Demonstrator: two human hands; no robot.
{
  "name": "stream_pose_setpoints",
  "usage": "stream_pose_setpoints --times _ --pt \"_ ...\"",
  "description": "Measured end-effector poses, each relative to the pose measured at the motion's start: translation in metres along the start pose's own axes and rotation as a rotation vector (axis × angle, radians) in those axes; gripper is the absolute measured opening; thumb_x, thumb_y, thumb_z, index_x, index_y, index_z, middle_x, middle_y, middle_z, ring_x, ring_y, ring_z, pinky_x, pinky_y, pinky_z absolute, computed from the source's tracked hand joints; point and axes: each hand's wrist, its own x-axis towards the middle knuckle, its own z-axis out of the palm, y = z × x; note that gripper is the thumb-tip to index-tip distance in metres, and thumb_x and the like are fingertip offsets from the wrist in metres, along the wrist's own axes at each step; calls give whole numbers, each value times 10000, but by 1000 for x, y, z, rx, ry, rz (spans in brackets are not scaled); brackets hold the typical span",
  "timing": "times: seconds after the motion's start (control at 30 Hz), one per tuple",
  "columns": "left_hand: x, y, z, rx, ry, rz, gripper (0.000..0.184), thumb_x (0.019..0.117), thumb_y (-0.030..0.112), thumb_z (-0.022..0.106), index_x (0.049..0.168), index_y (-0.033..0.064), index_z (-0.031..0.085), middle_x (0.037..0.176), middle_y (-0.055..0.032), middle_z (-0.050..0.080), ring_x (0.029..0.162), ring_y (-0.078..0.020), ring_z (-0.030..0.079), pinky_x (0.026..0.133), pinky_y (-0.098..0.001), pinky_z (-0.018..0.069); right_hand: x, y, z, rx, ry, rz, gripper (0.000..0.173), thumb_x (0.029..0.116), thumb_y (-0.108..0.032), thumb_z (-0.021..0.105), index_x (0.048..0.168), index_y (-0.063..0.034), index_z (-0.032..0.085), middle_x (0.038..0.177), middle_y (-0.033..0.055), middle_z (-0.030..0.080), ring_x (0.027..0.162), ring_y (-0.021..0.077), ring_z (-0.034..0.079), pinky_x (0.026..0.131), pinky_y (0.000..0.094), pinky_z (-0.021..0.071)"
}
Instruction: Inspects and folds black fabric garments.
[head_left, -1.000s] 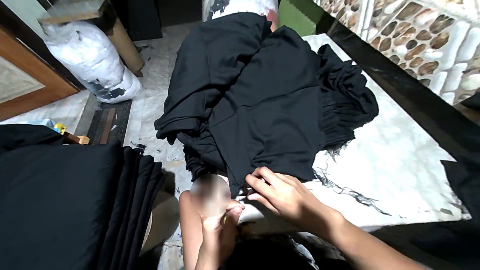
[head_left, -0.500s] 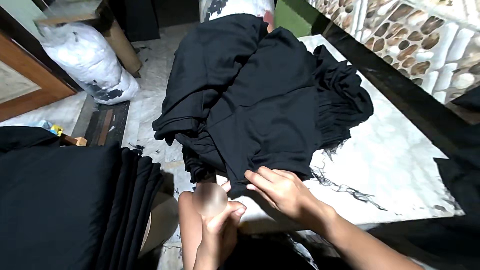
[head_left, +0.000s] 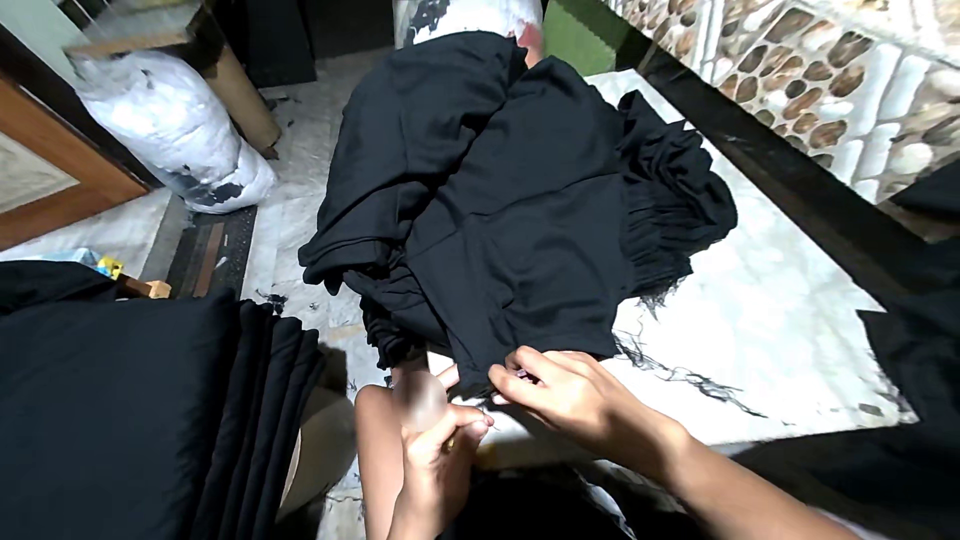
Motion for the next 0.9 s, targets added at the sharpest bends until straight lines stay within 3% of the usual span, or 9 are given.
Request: stream_pose_setpoints --times 0.17,0.27,0.37,0.4,0.47,0.5,0.57,0.7,0.9 --pt "25 0 -11 -171 74 -340 630 992 692 327 1127 180 668 1078 158 719 1045 41 654 908 -193 536 -1 1 -8 75 106 43 307 1095 -276 424 1031 -62 634 728 69 536 585 181 519 535 255 430" --pt "68 4 -2 -137 -135 -558 334 1045 253 494 1126 -48 614 950 33 690 882 20 658 838 -218 561 -3 -12 -14 250 204 52 333 1113 -363 387 1003 -76 515 849 92 565 739 143 597 662 189 503" --pt "110 22 -3 -244 -118 -452 213 1019 133 540 853 142 672 744 114 698 678 49 657 650 -165 573 -18 -18 -15 337 292 59 181 1098 -315 418 1032 -147 432 1030 44 532 953 77 594 855 141 489" --pt "122 18 -14 -364 40 -384 230 1013 223 556 841 251 704 786 143 724 730 48 675 687 -179 577 -25 -16 -14 328 330 69 156 1093 -298 427 1039 -152 436 1046 33 532 984 78 588 885 154 481" --pt "148 -2 -40 -557 305 -232 271 1080 373 423 1241 295 627 1204 46 709 1117 -114 681 955 -346 570 -38 -7 -15 234 378 154 167 1092 -319 447 1056 -158 470 1039 14 565 981 72 600 872 161 485" --pt "157 -15 -51 -564 357 -199 436 1118 364 251 1529 265 356 1476 -46 521 1339 -222 548 1080 -430 479 -42 0 -16 165 378 209 183 1089 -323 456 1060 -143 479 1030 26 576 972 78 603 862 164 487" --pt "164 -27 -50 -415 475 -219 502 1124 245 164 1612 167 74 1588 -116 375 1405 -245 490 1115 -413 455 -48 16 -15 95 350 325 250 1059 -339 530 1076 -89 524 1031 94 596 966 112 598 847 174 480" --pt "118 -32 2 258 277 52 505 977 146 607 1396 -83 445 1384 -146 534 1203 -123 576 999 -295 498 -42 49 -6 31 305 507 338 927 -209 667 1131 58 641 1066 239 589 805 156 591 685 208 497" --pt "77 -26 54 478 149 358 189 910 101 624 964 -39 738 745 -109 606 674 -125 570 658 -183 489 -18 41 -23 -74 452 252 222 1052 -187 507 964 -33 640 812 108 549 735 124 538 678 166 447"
